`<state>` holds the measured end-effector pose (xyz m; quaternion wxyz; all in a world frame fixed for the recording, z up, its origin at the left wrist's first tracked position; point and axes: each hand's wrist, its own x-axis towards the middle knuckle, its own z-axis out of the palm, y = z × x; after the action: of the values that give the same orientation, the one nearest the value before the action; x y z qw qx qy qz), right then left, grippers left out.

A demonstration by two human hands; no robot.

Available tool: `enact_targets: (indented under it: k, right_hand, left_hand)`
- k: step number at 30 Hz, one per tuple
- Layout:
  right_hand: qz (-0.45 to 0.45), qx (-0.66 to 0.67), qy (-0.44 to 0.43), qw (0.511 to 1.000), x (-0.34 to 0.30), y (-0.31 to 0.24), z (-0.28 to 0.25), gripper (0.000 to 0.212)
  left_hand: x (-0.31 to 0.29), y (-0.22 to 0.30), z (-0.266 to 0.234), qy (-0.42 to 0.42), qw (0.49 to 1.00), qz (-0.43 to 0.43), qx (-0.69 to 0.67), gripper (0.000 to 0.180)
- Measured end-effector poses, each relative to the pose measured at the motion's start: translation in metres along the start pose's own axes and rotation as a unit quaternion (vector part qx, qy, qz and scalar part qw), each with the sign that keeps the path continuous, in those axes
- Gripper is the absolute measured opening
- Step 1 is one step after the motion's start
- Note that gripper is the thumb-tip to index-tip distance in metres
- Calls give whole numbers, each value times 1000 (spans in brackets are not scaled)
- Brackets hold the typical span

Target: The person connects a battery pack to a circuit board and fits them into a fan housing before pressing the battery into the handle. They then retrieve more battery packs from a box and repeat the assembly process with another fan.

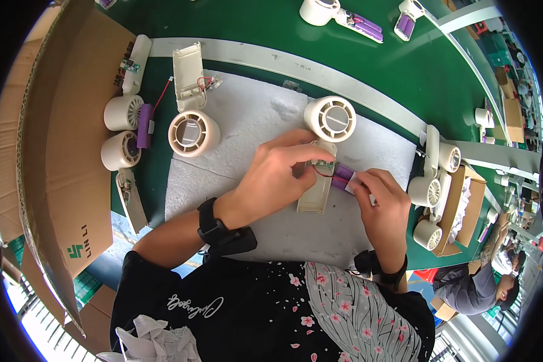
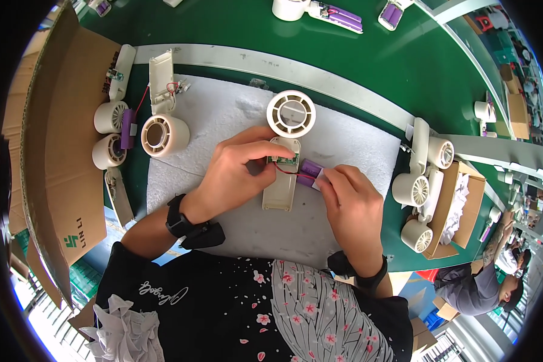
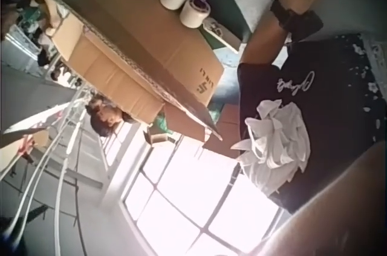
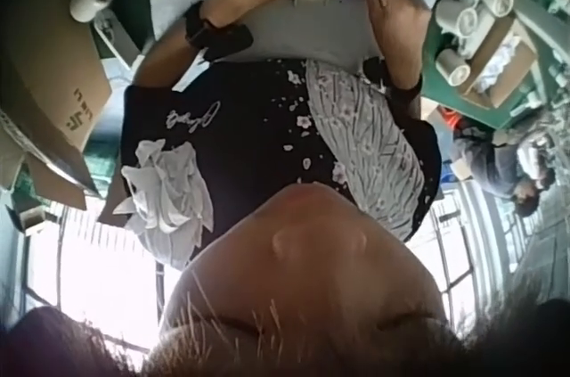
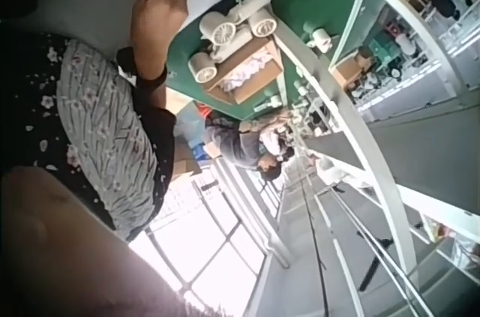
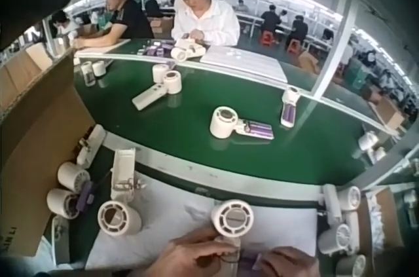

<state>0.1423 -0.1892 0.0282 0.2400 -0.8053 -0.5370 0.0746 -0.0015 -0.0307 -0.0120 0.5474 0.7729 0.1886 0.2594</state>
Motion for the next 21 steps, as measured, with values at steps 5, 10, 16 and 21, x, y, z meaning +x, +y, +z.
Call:
enact_targets:
  k: [5,10,16,21]
  right_hand:
    - [-53,-33,15,998,-3,-8,-2,13]
    - [-54,-78,-14,995,-2,-19,-4,12]
    - [-60,-108,-68,990,5,-24,-9,10]
    - [-64,-115,-80,988,6,-25,-10,9]
  left_hand:
    - [-3,-3,2,6,1000,1,-14,35]
    - [-4,-3,1,6,1000,23,0,35]
    - [-4,-1,0,-10,1000,0,-3,33]
    - [-3,1,0,-19,1000,-12,-2,33]
